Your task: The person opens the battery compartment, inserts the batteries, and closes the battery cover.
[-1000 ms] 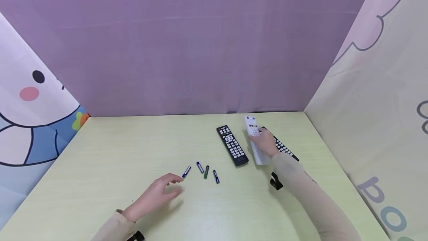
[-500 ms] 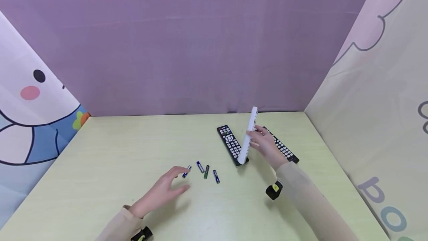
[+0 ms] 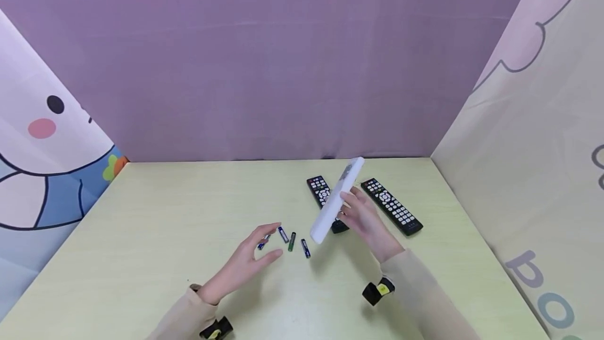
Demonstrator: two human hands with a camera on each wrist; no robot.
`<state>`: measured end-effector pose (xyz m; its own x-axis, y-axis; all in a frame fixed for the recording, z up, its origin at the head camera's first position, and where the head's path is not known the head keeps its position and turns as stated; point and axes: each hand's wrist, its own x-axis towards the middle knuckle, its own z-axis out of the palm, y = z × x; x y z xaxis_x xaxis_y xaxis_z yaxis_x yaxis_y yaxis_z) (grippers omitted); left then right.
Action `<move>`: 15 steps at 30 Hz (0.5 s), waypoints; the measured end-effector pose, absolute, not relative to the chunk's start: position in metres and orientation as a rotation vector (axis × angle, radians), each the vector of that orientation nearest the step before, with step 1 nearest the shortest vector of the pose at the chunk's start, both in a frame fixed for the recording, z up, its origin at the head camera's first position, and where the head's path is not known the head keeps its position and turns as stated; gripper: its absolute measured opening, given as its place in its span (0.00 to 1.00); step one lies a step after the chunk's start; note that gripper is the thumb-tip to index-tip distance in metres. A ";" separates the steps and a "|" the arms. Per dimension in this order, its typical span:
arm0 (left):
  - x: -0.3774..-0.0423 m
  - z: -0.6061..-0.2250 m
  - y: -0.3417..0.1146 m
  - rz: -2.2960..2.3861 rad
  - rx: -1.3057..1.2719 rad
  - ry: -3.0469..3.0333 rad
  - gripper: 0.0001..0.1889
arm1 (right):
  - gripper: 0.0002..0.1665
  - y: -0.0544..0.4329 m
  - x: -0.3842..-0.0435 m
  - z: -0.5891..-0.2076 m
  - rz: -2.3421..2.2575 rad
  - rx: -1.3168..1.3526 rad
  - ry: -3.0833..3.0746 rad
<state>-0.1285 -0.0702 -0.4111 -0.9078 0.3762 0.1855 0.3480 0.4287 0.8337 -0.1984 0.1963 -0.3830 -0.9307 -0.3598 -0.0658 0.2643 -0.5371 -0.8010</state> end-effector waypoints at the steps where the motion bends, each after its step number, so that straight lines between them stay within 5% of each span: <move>1: -0.128 -0.410 -0.068 1.534 0.673 2.621 0.30 | 0.40 0.194 -0.196 -0.383 -2.488 -0.183 1.218; 15: -0.123 -0.401 -0.038 1.725 0.660 2.491 0.30 | 0.41 0.172 -0.177 -0.386 -2.521 -0.313 1.059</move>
